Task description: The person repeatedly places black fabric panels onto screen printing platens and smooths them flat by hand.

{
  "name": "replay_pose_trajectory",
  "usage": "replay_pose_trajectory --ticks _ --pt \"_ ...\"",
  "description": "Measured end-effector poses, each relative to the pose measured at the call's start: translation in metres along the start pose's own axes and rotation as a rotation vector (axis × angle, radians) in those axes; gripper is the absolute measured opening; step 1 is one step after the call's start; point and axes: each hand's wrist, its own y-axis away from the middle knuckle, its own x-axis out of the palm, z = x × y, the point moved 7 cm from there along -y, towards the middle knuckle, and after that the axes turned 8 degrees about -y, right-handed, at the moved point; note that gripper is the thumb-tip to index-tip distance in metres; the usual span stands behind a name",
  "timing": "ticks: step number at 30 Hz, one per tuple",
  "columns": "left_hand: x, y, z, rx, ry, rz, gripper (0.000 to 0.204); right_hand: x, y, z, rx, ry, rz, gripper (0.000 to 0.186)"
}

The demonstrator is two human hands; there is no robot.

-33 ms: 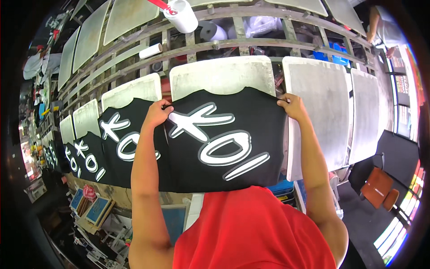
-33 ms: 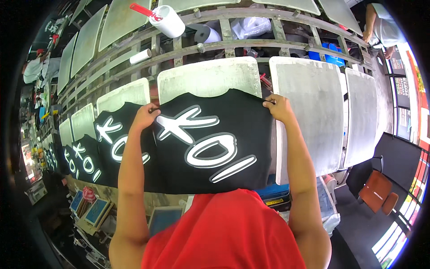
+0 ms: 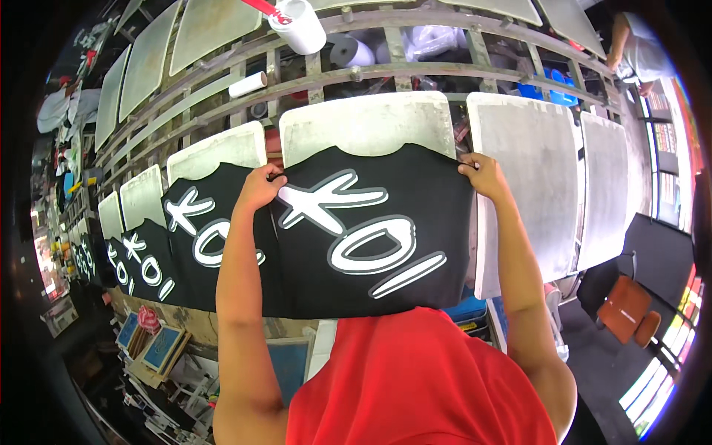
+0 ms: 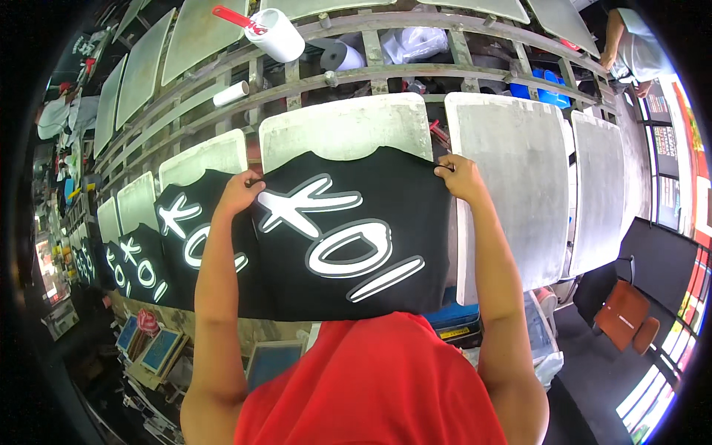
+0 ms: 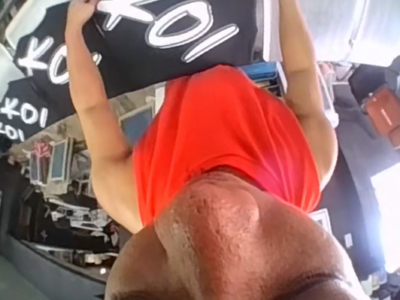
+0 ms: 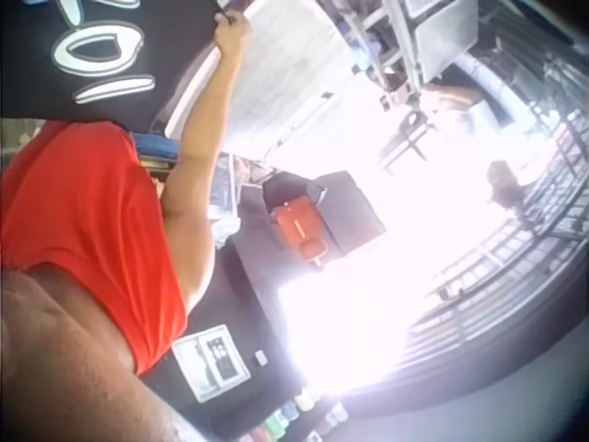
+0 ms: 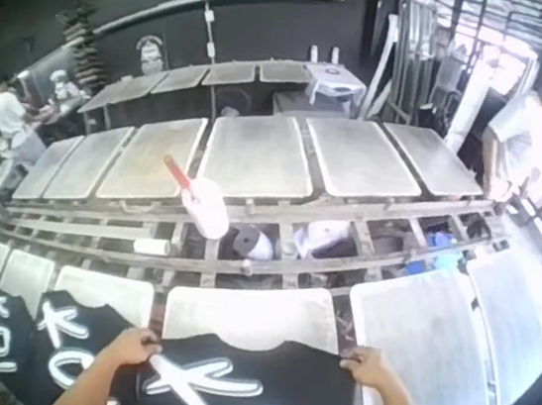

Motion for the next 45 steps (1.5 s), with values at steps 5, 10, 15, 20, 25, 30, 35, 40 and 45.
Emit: replay_pose_trajectory --ticks 5,10,15,20,25,30,35,40,45 --pt "0.01 -0.008 0.005 0.005 0.034 0.039 0.025 0.01 -0.003 -0.016 0.001 -0.102 0.012 0.019" --pt "0.01 -0.009 0.001 0.055 0.011 0.064 0.025 0.014 -0.007 -0.017 0.043 -0.003 0.05 0.021" --pt "-0.004 0.0 -0.006 0.148 -0.027 0.002 0.027 0.012 -0.004 0.005 -0.002 0.167 0.095 0.025" --pt "-0.031 0.03 -0.018 0.147 0.028 -0.04 0.026 -0.005 0.022 0.042 -0.117 0.225 0.083 0.026" --pt "-0.074 0.121 -0.044 0.324 0.161 -0.234 0.016 -0.042 0.104 0.075 -0.132 0.232 0.054 0.02" --pt "-0.095 0.278 -0.057 0.565 0.19 -0.303 0.016 -0.074 0.237 0.115 -0.302 0.401 0.005 0.025" --pt "-0.124 0.421 -0.012 0.65 0.414 -0.309 0.022 -0.107 0.396 0.201 -0.444 0.167 -0.248 0.022" --pt "-0.166 0.528 0.11 0.755 0.546 -0.444 0.019 -0.073 0.536 0.309 -0.556 0.059 -0.295 0.01" --pt "-0.2 0.597 0.232 0.635 0.539 -0.678 0.018 0.013 0.589 0.402 -0.729 0.2 -0.32 0.02"
